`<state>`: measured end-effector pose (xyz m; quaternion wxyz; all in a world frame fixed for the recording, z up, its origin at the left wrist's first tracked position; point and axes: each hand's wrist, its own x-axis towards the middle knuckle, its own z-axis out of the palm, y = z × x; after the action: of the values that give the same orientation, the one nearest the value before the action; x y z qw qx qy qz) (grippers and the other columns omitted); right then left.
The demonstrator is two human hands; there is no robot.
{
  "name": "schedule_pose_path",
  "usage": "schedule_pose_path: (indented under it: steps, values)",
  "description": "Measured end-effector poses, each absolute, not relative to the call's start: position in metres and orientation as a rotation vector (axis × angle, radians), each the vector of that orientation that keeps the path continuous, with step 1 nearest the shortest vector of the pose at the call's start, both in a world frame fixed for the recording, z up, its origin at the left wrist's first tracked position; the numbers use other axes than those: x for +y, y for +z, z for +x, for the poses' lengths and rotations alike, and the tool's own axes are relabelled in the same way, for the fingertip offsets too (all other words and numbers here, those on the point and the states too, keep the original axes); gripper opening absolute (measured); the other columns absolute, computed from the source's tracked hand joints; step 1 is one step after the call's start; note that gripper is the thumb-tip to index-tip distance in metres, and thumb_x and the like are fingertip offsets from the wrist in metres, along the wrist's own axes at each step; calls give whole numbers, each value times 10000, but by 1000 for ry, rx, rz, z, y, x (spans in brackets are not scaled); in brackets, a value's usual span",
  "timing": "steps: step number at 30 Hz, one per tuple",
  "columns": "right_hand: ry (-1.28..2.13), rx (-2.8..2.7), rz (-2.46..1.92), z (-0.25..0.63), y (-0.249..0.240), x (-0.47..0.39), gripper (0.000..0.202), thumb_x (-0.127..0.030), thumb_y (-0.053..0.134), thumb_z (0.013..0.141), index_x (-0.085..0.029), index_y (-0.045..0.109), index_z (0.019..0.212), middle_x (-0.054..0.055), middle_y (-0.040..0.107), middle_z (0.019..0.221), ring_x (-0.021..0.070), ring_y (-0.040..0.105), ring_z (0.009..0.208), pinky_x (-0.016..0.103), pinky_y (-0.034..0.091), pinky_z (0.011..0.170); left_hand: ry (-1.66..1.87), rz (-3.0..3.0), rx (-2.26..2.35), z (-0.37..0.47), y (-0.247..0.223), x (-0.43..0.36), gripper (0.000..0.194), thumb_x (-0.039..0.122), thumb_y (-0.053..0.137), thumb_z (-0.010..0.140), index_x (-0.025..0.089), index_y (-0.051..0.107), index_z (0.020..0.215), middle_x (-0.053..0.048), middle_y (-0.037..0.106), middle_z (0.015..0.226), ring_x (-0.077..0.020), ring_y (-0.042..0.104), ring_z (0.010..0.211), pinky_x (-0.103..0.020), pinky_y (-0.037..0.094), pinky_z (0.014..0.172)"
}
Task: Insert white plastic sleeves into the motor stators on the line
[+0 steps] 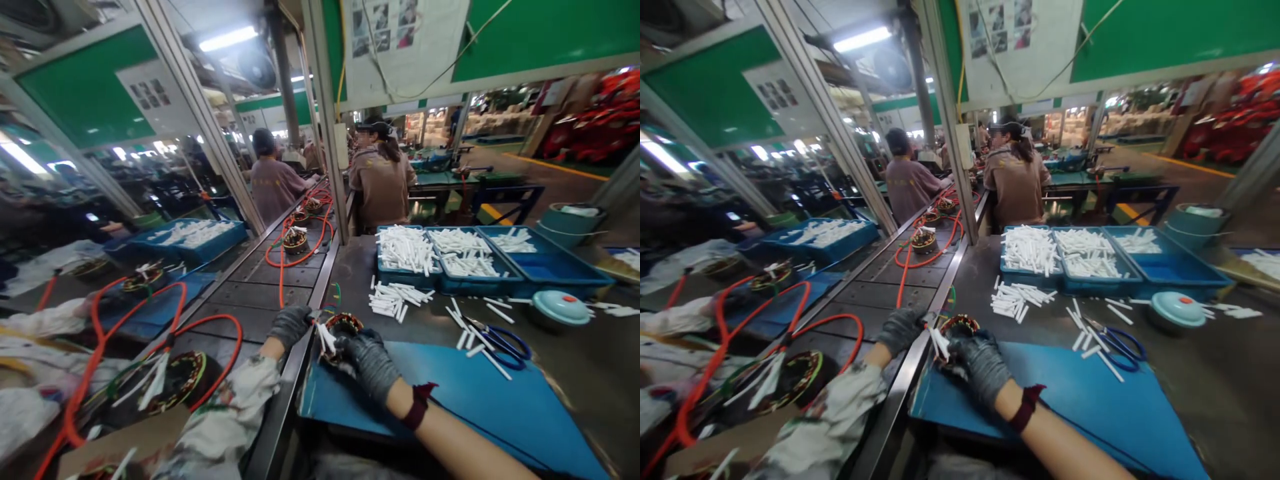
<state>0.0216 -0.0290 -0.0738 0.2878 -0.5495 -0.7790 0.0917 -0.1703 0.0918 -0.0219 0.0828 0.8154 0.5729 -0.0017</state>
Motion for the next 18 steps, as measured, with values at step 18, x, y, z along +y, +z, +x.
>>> schedule_pose_path:
  steps: [18]
  values:
    - [444, -2227, -955, 136, -91, -26, 464, -498, 523, 978, -238, 599, 1354, 130, 687, 1259, 275, 605, 1174, 464, 500, 1008, 238, 2250, 1113, -169, 4, 34, 332, 449, 669, 819, 169, 759, 972, -68, 745, 930, -223, 676, 882, -321, 524, 849]
